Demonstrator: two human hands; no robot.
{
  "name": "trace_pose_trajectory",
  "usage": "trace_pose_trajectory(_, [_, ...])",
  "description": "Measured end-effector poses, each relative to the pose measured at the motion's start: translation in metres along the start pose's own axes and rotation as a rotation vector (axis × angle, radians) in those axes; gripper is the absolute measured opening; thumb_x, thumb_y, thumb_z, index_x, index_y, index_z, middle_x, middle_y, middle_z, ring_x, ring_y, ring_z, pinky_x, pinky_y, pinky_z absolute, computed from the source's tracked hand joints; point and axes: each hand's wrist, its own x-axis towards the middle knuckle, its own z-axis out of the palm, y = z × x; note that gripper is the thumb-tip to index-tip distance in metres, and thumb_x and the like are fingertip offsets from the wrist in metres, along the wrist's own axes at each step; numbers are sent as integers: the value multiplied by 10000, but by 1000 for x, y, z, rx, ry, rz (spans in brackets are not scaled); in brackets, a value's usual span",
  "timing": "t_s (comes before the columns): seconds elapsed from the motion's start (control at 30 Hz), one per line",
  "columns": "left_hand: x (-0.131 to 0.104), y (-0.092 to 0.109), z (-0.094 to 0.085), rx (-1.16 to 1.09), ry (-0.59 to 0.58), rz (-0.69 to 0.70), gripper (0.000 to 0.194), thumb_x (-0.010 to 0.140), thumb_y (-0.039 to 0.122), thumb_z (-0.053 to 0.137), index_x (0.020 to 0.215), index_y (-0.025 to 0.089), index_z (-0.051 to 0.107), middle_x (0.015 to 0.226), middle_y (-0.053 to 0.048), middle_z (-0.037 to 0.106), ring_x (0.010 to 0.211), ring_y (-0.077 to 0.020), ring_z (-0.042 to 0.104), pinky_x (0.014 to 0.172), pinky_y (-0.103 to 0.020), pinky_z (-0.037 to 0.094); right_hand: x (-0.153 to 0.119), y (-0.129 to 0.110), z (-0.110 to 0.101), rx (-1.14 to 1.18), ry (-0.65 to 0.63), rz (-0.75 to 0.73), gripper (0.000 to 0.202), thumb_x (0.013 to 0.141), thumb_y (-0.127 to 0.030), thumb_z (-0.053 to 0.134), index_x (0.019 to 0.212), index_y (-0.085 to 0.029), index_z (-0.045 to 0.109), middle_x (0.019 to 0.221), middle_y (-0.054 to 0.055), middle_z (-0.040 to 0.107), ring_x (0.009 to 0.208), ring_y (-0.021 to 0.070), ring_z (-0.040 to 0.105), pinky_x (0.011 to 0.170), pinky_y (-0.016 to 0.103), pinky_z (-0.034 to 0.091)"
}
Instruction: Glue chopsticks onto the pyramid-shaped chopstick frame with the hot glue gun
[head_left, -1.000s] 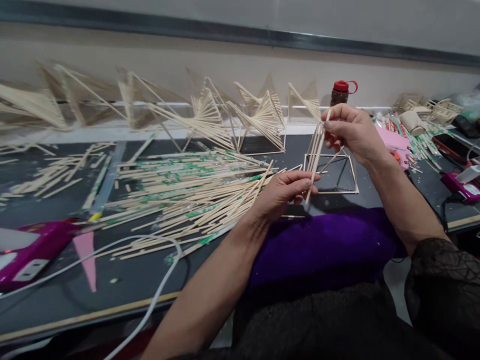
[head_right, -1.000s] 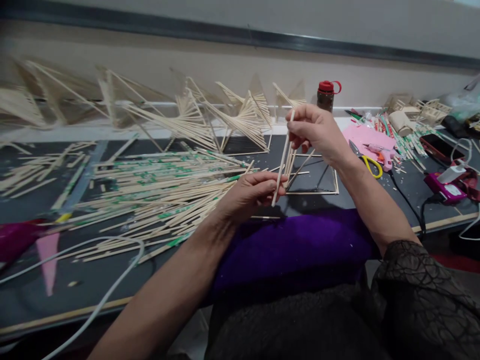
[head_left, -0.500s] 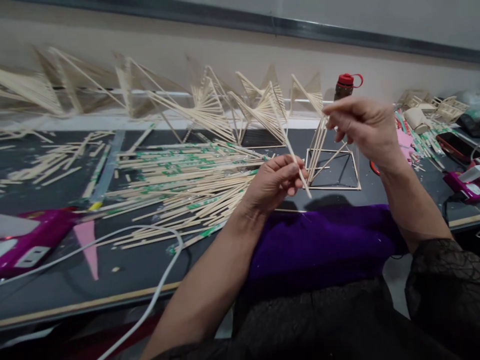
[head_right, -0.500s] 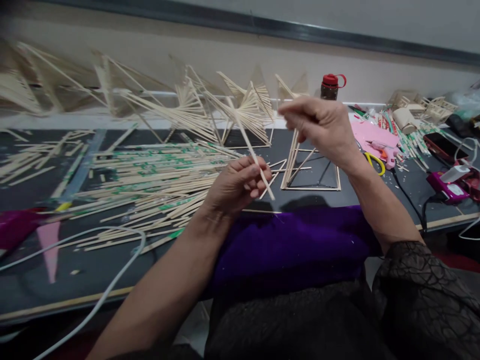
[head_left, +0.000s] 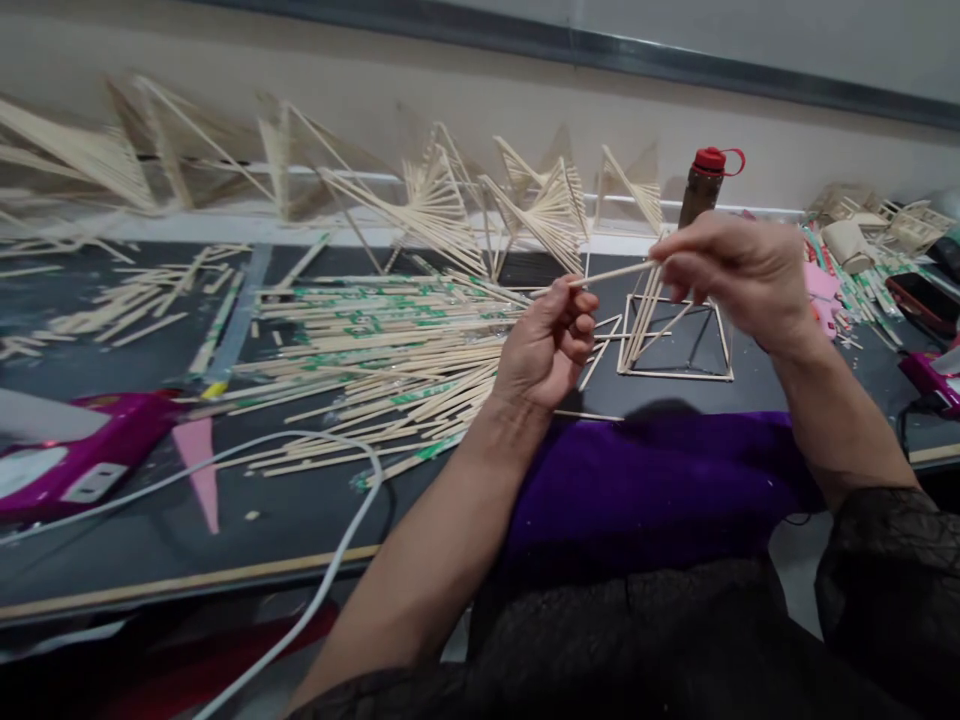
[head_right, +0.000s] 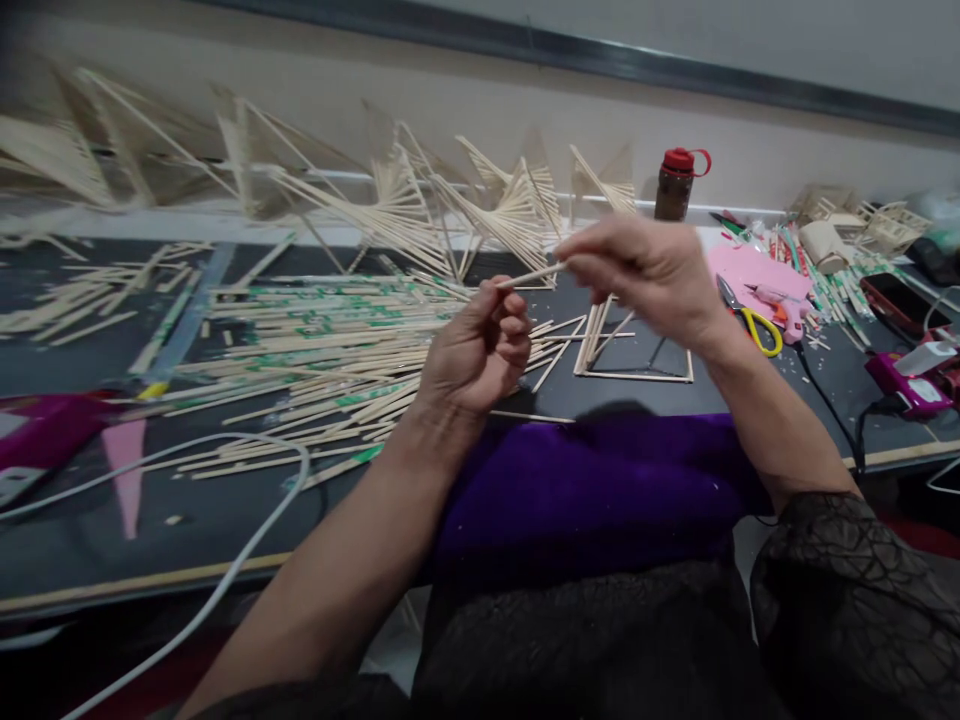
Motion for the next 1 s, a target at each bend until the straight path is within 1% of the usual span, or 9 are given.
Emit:
trace_pose_trajectory(0.1, [5,1,-4,19,35,46,157,896,302,695,825,170,647,617,42,646,439,-11,551,355,-71,353,4,2,-19,132,164,152,132,880,-314,703,858,-191,743,666,2,663,537,87,592,449,221,423])
trace_pose_trajectory(0.23, [8,-4,-7,233,43,121,186,888,342,693,908,158,674,645,20,684,448,-27,563,350,-87,360,7,10,-31,210,208,231,131,865,-353,739,836,-226,737,689,12,677,537,98,574,459,254,421])
trace_pose_trajectory(0.33, [7,-8,-9,429,-15,194,234,858,365,710,927,143,684,664,-8,706,460,-48,577,359,-112,380,8,12,-34,222,246,278,99,861,-356,735,832,-261,731,723,17,688,569,125,596,491,288,438])
trace_pose_trajectory(0.4, [7,-9,-11,511,-86,188,242,832,357,721,920,134,689,669,-23,709,465,-62,583,372,-133,401,8,10,-37,193,259,299,77,850,-355,732,821,-283,722,717,13,687,579,143,606,505,304,456])
trace_pose_trajectory(0.53, [7,-10,-15,628,-182,47,191,785,291,696,877,125,688,601,-15,675,405,-74,531,352,-168,387,6,-2,-43,111,160,261,76,837,-315,729,792,-258,750,660,8,668,548,135,601,484,291,469])
trace_pose_trajectory(0.63, [8,-11,-15,705,-171,-10,141,757,264,638,793,131,670,510,12,606,331,-60,424,304,-170,293,1,-16,-44,40,28,226,61,829,-288,748,804,-235,766,670,15,673,567,143,614,515,300,505])
trace_pose_trajectory(0.7, [8,-12,-15,753,-147,-16,112,732,251,607,751,147,645,470,35,557,308,-52,358,293,-172,237,-1,-23,-44,7,-35,217,43,810,-301,773,803,-259,767,687,21,684,594,158,626,542,315,530])
trace_pose_trajectory(0.87, [13,-16,-18,878,-57,15,66,678,227,513,657,192,566,417,64,466,305,-66,289,323,-200,198,-1,-28,-40,4,-97,268,59,786,-316,795,760,-303,744,675,15,683,603,174,630,550,333,566])
trace_pose_trajectory(1.0, [17,-19,-24,1082,-19,174,117,676,212,473,624,197,578,440,46,490,402,-98,381,420,-217,279,2,-18,-37,-19,-40,263,61,813,-239,747,755,-251,760,636,-9,674,548,134,633,469,275,508])
